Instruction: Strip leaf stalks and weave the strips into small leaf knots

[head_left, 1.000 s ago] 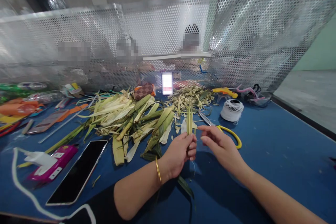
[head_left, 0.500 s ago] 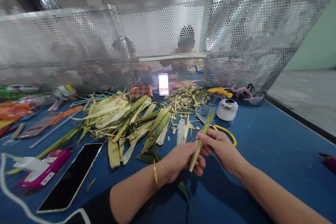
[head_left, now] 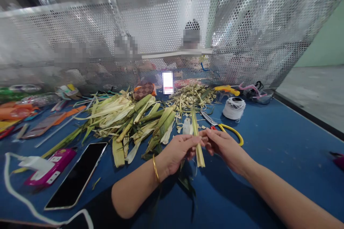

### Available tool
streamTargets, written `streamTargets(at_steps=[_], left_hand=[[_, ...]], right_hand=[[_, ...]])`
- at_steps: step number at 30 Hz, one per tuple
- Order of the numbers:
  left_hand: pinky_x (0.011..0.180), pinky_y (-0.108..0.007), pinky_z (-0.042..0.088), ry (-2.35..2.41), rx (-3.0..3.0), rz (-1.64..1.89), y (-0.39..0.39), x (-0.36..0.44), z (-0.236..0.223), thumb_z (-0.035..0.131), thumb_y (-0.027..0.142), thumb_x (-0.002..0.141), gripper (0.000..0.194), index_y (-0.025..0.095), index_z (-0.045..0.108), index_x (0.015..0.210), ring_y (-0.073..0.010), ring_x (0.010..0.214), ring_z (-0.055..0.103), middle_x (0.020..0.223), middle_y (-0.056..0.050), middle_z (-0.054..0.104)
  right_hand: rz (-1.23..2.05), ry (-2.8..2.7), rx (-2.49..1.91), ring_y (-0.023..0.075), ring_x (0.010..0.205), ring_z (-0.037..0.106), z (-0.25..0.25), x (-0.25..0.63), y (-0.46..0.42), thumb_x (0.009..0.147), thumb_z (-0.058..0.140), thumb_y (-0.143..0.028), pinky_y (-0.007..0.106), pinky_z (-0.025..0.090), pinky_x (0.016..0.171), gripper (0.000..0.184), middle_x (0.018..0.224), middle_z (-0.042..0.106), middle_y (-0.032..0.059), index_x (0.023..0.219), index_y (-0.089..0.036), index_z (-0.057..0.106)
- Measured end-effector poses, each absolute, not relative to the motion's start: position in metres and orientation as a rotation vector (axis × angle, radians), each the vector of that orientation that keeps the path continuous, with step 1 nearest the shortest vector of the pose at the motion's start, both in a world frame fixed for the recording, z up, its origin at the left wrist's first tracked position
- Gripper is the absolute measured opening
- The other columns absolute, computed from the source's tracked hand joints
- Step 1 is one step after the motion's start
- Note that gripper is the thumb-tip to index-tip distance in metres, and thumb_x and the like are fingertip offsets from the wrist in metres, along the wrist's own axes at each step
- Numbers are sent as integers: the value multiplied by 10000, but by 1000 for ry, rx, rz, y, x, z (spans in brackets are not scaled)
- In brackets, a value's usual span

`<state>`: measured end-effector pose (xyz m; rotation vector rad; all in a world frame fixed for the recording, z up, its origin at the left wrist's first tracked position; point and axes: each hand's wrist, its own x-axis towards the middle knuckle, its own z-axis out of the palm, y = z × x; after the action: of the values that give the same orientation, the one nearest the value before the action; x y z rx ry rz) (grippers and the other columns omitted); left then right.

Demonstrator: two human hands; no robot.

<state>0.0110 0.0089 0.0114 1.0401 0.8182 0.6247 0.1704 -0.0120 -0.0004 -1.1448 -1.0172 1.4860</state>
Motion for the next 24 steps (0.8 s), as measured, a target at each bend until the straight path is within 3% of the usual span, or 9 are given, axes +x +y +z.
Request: streamTargets(at_steps=[7,13,17,21,24], left_hand=[[420,-188,185,893,846,827,20,6,12,717,372,656,257,134,624,686,-40,462,349,534,60,395],[444,-202,271,964,1090,888,13,11,12,694,415,696,294,137,622,635,-64,456,430,517,18,519],[479,-208,313,961,1174,923,11,14,11,704,414,698,293,131,642,649,-76,474,443,497,23,508],[506,-207,363,855,1049,956,11,15,6,693,456,711,341,142,668,840,-72,518,481,700,-7,595],[447,-223,363,723,933,869,8,17,2,632,502,752,364,145,616,821,-74,468,474,787,-40,625]], right_hand=[[1626,-1163,-1164,87,497,548,-5,170,-17,733,600,-659,225,407,505,528,658,635,17,787,-135,646],[1699,-1229,-1133,97,507,596,-3,163,-22,742,628,-608,223,419,501,480,736,687,40,831,-137,642],[1665,-1253,-1157,79,457,562,-6,160,-21,726,672,-551,206,405,477,411,619,653,-2,755,-143,625],[1613,-1201,-1139,75,421,528,-11,153,-21,690,690,-562,214,410,463,419,551,619,-21,690,-151,607],[1597,-1205,-1164,86,413,530,-15,147,-21,673,670,-612,230,419,453,463,565,623,-10,697,-154,602]])
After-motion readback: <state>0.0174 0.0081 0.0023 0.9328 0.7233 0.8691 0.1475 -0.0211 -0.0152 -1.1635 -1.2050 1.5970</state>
